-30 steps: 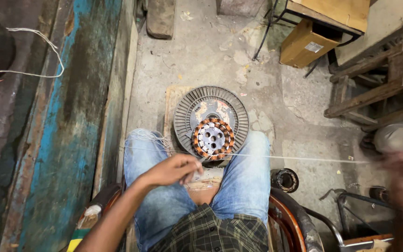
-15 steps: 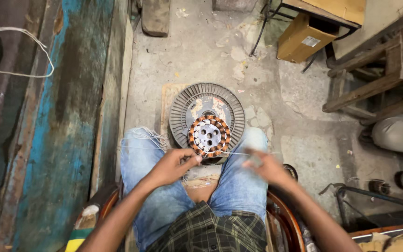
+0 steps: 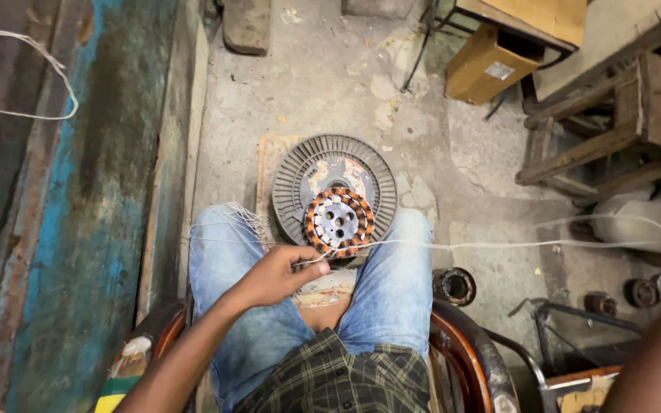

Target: The person sits cross-legged and winds a white string around the copper windings of a motor stator. They repeatedly pull the string, wrap it around the stator, and adjust the tension by hand.

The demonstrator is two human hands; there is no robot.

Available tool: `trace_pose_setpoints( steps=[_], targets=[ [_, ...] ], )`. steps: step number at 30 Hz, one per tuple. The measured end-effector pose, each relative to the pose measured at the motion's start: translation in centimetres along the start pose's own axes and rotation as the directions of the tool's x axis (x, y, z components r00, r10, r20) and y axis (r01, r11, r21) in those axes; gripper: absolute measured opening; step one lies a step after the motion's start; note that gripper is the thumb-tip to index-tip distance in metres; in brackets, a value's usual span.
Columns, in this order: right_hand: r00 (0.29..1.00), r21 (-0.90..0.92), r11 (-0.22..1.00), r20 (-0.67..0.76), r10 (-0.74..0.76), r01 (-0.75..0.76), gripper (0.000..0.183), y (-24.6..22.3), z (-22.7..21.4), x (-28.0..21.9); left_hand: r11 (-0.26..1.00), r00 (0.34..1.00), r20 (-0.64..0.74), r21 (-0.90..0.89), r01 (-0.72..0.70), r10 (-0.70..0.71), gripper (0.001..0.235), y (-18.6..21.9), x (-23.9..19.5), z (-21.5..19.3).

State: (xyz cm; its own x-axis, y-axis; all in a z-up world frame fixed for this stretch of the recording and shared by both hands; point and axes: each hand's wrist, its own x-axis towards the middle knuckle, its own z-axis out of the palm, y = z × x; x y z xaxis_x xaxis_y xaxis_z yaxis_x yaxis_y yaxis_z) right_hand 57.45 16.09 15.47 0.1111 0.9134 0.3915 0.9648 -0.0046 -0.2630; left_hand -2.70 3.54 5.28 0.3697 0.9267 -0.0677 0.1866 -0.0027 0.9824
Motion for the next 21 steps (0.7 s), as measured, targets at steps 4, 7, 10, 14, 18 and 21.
trace_pose_setpoints(
  steps=[4,7,10,14,18,21],
  targets=[
    [0.904,0.137,0.973,0.365,-0.224,0.185,0.051,-9.7,12.9,-3.9,0.997,0.999,-0.007,0.061,0.045,-0.044,0.031,-0.3,0.0,0.6],
    [0.533,0.424,0.884,0.711,-0.459,0.196,0.042,-18.0,19.8,-11.4,1.000,0.999,0.044,-0.016,0.005,-0.005,0.029,-0.3,-0.2,1.1],
    [0.299,0.378,0.913,0.863,-0.408,0.153,0.040,-22.0,19.0,-14.9,0.999,0.996,0.091,-0.037,0.003,0.000,0.028,-0.2,-0.2,0.9],
    [0.626,0.692,0.662,0.387,-0.677,0.288,0.023,-18.9,11.1,-9.6,1.000,0.997,0.078,0.021,0.012,-0.014,0.029,-0.4,-0.3,0.6],
    [0.955,0.368,0.903,0.106,-0.277,0.221,0.032,-9.3,3.1,-0.9,0.986,0.986,0.084,0.096,0.135,-0.143,0.032,-0.2,-0.4,0.0],
    [0.996,0.133,0.988,-0.065,-0.067,0.075,0.042,-2.6,0.6,1.6,0.997,0.996,0.060,-0.022,0.070,-0.068,0.028,-0.1,-0.2,0.9]
  ],
)
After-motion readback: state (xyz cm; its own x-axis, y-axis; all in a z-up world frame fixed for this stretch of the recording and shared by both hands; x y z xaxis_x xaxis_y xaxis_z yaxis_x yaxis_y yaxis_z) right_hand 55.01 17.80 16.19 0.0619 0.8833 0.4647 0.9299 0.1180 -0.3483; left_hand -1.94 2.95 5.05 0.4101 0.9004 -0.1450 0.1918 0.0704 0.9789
